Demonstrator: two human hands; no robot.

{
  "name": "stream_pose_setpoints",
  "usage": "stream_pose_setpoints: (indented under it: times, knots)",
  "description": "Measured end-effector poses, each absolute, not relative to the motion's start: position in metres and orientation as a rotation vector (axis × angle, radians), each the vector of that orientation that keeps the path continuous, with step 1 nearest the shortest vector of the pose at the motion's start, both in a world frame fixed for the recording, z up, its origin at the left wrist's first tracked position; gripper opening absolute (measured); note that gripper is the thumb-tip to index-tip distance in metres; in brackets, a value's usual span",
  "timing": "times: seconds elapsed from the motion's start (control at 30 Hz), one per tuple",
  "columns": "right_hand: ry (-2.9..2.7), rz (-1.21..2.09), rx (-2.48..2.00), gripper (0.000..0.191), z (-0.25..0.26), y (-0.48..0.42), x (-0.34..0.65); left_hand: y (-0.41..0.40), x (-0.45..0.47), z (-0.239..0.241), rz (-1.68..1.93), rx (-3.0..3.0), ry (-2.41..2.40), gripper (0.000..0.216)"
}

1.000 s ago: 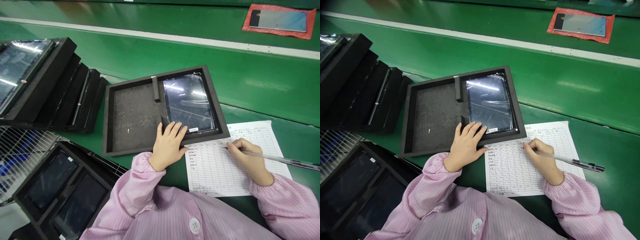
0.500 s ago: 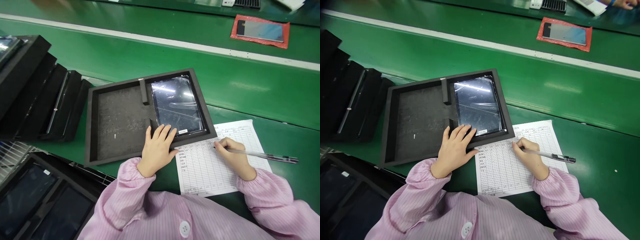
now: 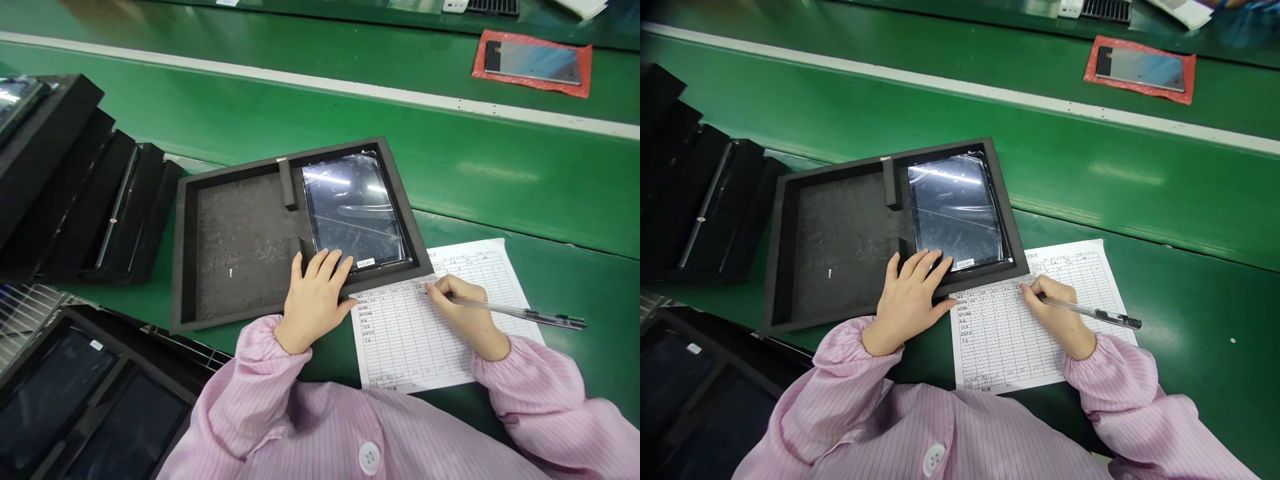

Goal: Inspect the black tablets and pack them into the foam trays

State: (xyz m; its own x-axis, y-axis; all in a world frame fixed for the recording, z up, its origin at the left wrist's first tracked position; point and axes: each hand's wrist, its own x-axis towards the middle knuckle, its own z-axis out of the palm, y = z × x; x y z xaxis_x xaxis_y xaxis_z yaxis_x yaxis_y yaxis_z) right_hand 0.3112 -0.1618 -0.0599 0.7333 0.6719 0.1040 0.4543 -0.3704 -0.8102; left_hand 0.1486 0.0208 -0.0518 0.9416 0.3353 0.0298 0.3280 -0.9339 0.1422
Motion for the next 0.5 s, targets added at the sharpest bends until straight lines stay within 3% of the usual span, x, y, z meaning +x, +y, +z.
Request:
stream_pose_setpoints:
  times: [0.4,0.5]
  knots:
    - [-0.678,0.341,-1.943,0.038,-0.060,-0.166,0.323,0.022,0.151,-0.055,0.131,2.904,0.488,0.060]
    - [-0.727,0.311,-1.906,0.044,-0.062,-0.168,0.330,0.026,0.146,-0.054,0.221,2.696,0.475,0.049]
